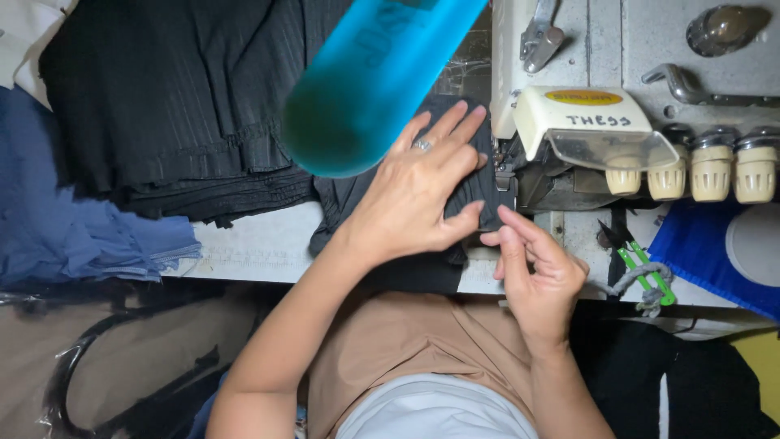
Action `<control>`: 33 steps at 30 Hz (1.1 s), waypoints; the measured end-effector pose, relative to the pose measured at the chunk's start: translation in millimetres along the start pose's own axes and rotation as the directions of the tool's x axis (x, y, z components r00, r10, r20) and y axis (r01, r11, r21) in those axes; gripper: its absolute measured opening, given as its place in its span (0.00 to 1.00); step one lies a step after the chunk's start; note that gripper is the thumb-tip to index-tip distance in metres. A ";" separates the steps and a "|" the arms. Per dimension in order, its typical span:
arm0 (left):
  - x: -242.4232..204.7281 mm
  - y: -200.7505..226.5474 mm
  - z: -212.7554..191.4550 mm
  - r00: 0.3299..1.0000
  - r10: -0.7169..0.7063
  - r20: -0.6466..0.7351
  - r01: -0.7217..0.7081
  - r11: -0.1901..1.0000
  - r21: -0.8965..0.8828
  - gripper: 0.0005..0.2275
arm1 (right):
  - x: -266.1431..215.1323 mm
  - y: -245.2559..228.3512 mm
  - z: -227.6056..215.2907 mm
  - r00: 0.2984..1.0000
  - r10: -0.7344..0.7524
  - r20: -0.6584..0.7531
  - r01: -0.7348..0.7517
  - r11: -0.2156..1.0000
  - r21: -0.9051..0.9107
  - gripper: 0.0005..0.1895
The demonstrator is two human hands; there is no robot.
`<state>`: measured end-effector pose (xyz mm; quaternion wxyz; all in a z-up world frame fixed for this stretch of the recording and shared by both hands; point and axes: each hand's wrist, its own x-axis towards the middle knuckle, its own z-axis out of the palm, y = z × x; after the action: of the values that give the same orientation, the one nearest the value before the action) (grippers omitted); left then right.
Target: Inspecting and trimming loose threads from black pleated fabric pieces using snips at a sewing workstation.
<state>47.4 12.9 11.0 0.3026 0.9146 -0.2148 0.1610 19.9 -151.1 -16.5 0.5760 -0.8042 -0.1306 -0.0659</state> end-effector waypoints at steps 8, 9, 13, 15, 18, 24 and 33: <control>15.4 -26.0 1.3 0.999 -0.036 -0.033 0.037 0.999 0.033 0.12 | 1.7 -8.4 -14.2 0.995 -0.074 0.067 0.085 0.978 -0.189 0.09; 16.8 -24.8 0.5 0.996 -0.062 -0.066 0.064 0.997 0.038 0.15 | -2.2 -6.4 -17.3 0.997 -0.055 0.045 0.062 0.980 -0.189 0.10; 25.2 -24.8 21.8 0.973 -0.202 -0.115 0.227 0.932 0.283 0.22 | -15.0 9.0 -35.5 0.996 0.060 -0.064 -0.075 0.963 -0.260 0.10; 29.8 -11.1 24.2 0.970 -0.149 -0.192 0.220 0.875 0.432 0.18 | -18.3 11.3 -51.6 0.993 0.034 -0.110 -0.069 0.942 -0.327 0.10; 31.2 0.0 21.5 0.919 -0.158 -0.361 0.364 0.689 0.626 0.12 | -20.9 10.4 -68.8 0.993 -0.018 -0.121 -0.028 0.929 -0.369 0.10; 8.3 -15.2 17.8 0.865 -0.286 -0.411 0.499 0.571 0.652 0.16 | -21.4 21.3 -90.5 0.946 -0.108 -0.305 -0.014 0.928 -0.372 0.09; -5.4 -7.4 20.4 0.838 -0.287 -0.465 0.517 0.691 0.505 0.08 | 22.9 92.1 -219.7 0.569 -0.485 -0.664 0.066 0.832 -0.550 0.32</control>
<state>49.7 7.3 -10.5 0.0509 0.9423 0.1158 0.3101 78.0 -383.2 -22.4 0.3439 -0.7743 0.0254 -0.5306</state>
